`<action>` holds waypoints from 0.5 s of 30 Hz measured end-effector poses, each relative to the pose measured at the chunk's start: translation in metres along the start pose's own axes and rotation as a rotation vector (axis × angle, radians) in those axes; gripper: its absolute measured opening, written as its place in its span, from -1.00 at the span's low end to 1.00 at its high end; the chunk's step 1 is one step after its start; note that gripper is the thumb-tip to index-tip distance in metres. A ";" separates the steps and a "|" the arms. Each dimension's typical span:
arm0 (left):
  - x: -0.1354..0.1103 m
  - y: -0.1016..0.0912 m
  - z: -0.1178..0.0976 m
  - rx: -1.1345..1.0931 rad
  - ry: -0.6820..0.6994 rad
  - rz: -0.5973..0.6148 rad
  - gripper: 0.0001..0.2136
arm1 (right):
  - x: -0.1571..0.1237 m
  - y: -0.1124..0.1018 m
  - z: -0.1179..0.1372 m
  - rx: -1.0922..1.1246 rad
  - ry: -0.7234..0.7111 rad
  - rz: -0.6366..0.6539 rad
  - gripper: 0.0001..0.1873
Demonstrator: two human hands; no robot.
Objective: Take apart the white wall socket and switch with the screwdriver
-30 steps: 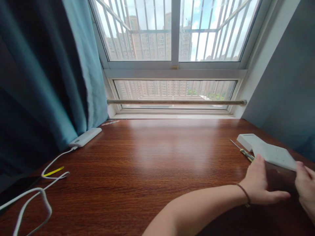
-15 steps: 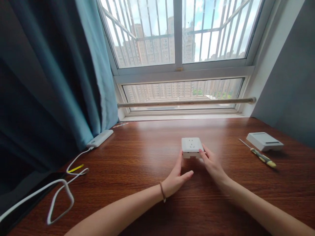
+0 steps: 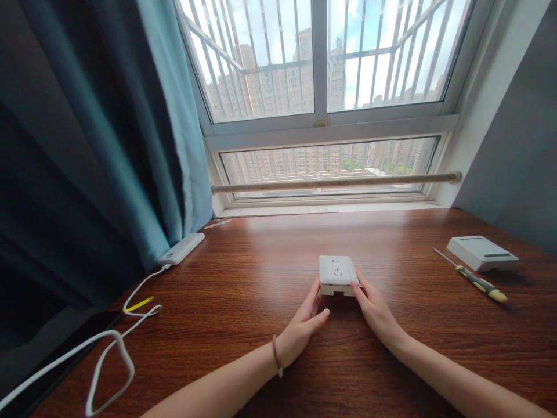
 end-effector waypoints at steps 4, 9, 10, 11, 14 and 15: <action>0.002 0.001 -0.005 -0.048 0.009 0.012 -0.43 | 0.000 0.000 -0.001 -0.006 0.011 0.021 -0.47; 0.004 0.004 -0.009 -0.100 0.009 0.016 -0.42 | 0.001 0.000 -0.005 -0.027 0.036 0.036 -0.45; 0.004 0.004 -0.009 -0.103 0.007 0.018 -0.42 | 0.001 0.000 -0.005 -0.030 0.040 0.038 -0.45; 0.004 0.003 -0.009 -0.103 0.006 0.018 -0.43 | 0.001 0.001 -0.005 -0.032 0.044 0.039 -0.45; 0.004 0.002 -0.009 -0.095 0.006 0.012 -0.43 | 0.001 0.001 -0.006 -0.029 0.054 0.039 -0.45; 0.004 0.002 -0.009 -0.094 0.004 0.013 -0.44 | 0.001 0.000 -0.006 -0.027 0.057 0.033 -0.46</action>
Point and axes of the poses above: each hand's wrist, its own x-axis towards the middle knuckle, its own y-axis out of the palm, z = x × y, the point moved 5 cm from there along x, towards the middle knuckle, and after that the axes turned 13 degrees about x, right-handed, at the moved point
